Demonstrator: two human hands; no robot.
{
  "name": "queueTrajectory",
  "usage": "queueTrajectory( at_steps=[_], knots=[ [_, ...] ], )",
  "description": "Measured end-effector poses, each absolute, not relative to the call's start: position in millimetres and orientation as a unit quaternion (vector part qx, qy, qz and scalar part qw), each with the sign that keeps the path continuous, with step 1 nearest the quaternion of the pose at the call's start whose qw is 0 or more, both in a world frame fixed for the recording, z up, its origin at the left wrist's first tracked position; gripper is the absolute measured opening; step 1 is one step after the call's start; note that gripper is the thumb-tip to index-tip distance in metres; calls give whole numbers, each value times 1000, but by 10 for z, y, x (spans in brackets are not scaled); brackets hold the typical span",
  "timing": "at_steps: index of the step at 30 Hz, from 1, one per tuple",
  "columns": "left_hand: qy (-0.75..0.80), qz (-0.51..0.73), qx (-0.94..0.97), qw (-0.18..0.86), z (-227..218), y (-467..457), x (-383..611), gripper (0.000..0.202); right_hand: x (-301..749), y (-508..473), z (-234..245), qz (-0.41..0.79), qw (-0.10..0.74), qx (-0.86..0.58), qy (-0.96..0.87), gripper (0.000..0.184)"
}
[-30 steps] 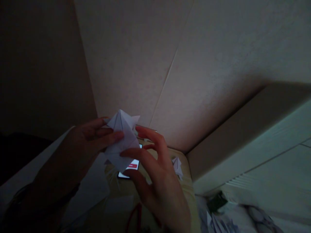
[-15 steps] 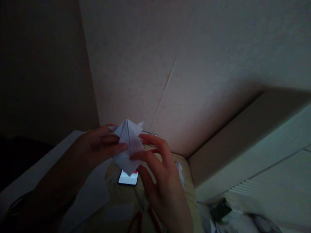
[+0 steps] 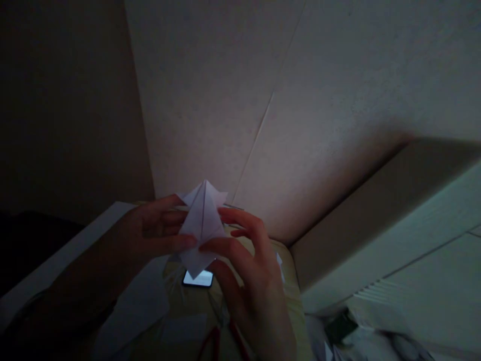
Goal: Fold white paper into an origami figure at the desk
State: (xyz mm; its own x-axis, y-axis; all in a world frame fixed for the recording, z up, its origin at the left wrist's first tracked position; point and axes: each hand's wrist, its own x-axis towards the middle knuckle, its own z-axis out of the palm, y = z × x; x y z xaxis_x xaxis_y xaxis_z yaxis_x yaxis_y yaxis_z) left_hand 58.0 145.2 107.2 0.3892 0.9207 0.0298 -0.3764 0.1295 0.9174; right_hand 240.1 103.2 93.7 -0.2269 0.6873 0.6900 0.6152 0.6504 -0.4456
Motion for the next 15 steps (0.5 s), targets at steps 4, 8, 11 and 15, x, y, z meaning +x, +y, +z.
queueTrajectory(
  at_steps=[4,8,11,15],
  knots=[
    [300,468,460,693,1080,1438,593,31,2385,1019,952,21,467,-412,-782,10],
    [288,475,449,700,1087,1415,618,27,2386,1020,953,14,471,-416,-778,9],
    [301,481,445,693,1087,1409,623,25,2390,1022,950,11,464,-417,-781,8],
    [315,481,465,674,1074,1421,616,27,2394,1015,958,14,457,-426,-781,7]
  ],
)
